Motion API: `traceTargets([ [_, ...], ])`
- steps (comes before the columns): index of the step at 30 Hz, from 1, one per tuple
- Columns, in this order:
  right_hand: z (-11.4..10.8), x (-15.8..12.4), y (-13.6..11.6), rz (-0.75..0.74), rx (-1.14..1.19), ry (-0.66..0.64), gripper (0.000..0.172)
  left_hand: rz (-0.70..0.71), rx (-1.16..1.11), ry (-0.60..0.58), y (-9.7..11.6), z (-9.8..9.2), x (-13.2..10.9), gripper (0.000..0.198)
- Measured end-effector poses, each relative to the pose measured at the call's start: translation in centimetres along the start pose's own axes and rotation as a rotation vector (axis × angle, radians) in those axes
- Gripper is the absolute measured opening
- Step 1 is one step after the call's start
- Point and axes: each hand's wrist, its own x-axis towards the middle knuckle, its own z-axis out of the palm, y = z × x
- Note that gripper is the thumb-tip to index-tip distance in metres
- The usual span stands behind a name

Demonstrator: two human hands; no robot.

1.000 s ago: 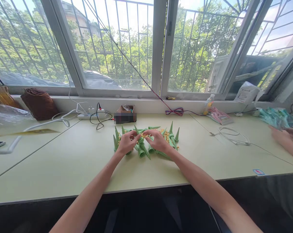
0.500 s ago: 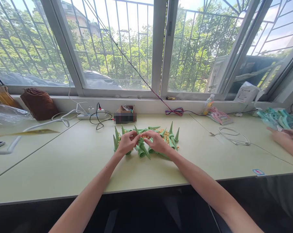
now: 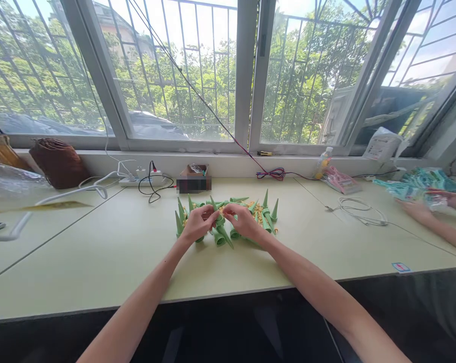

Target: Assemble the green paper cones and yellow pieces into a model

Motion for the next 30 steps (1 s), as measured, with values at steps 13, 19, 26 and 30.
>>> traceTargets([
  [13,0.26,0.00,0.18,0.048,0.049,0.201,0.012,-0.005,0.011,0.065,-0.76,0.06,0.43,0.027],
  [19,0.27,-0.04,-0.33,0.025,0.091,0.191,0.010,0.013,-0.002,0.066,-0.81,0.09,0.40,0.026],
  [26,0.44,-0.08,-0.22,0.022,0.108,0.143,0.009,0.025,0.001,0.067,-0.54,0.15,0.37,0.028],
  [30,0.42,-0.12,-0.31,-0.002,0.104,0.150,0.009,0.004,0.015,0.057,-0.38,0.17,0.25,0.027],
])
